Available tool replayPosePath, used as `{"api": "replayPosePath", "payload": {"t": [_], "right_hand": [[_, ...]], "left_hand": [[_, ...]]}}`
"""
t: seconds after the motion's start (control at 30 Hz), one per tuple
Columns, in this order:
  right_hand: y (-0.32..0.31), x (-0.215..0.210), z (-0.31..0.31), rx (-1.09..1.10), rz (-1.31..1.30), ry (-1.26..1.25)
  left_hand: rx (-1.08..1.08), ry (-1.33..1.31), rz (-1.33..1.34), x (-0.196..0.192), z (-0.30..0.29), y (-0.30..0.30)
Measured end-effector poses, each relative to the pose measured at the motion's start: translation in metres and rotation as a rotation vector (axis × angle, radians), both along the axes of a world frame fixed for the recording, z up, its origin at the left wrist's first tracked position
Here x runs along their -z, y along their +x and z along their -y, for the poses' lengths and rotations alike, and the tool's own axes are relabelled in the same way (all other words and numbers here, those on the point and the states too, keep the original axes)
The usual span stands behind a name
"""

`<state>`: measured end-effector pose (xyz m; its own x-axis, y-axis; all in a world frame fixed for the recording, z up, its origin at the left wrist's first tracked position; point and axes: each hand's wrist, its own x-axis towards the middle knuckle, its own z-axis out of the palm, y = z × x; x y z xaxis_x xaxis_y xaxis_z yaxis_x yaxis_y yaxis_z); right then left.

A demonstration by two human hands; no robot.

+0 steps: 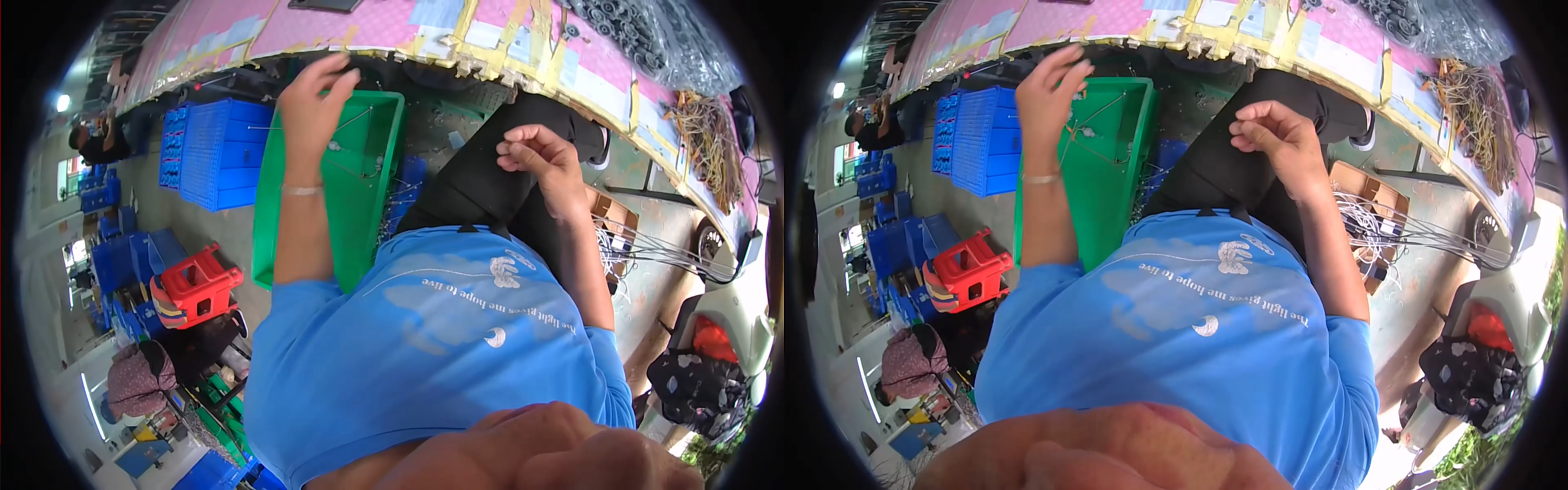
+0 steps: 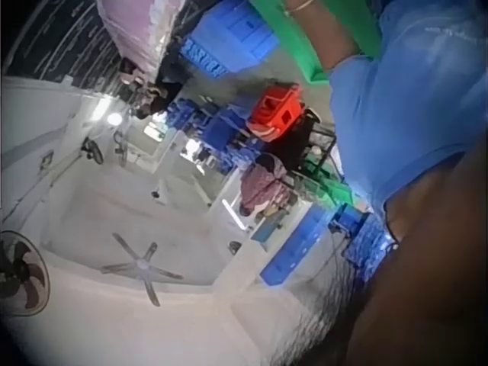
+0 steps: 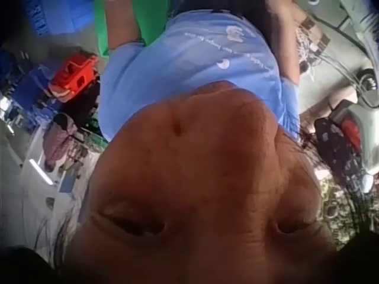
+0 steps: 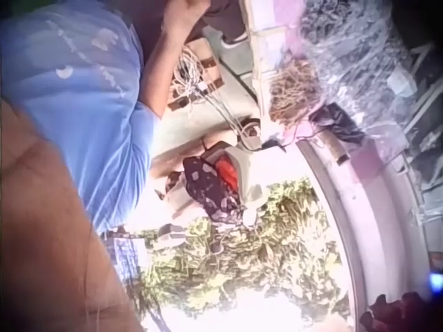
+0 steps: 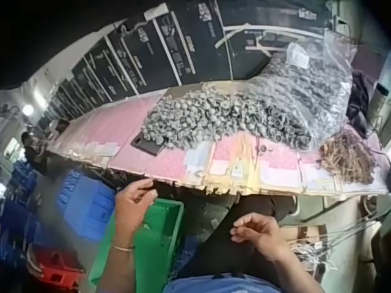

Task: Assembling small toy components at a factory workbench.

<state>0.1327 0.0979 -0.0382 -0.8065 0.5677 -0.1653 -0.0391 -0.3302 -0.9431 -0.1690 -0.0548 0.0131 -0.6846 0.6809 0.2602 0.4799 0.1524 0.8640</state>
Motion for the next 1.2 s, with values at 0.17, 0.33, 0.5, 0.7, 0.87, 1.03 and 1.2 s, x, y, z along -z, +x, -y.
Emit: {"api": "replayPosePath", "payload": {"t": [0.17, 0.33, 0.5, 0.7, 0.87, 1.03, 1.2], "right_hand": [[0.017, -0.005, -0.011, -0.008, 0.041, 0.014], [0.051, -0.031, -0.045, 0.316, 0.074, 0.251], [0.076, -0.058, -0.102, 0.819, 0.699, 0.923], [0.071, -0.037, -0.144, 0.977, 1.049, 1.282], [0.019, -0.041, -0.087, 0.747, 0.575, 1.332], [0.016, -0.049, -0.055, 0.484, 0.343, 0.696], [0.039, -0.033, -0.047, 0.452, 0.255, 0.504]], "left_hand": [[0.016, 0.07, -0.203, 0.0, -0.144, -0.015], [0.026, -0.243, -0.64, 0.009, -0.197, -0.027], [0.108, -0.239, -0.604, 0.001, -0.199, -0.012], [0.136, -0.176, -0.594, 0.001, -0.189, 0.005], [0.132, -0.21, -0.558, -0.005, -0.187, 0.02], [0.178, -0.122, -0.678, -0.002, -0.187, 0.021], [0.157, 0.062, -0.529, 0.006, -0.177, 0.004]]}}
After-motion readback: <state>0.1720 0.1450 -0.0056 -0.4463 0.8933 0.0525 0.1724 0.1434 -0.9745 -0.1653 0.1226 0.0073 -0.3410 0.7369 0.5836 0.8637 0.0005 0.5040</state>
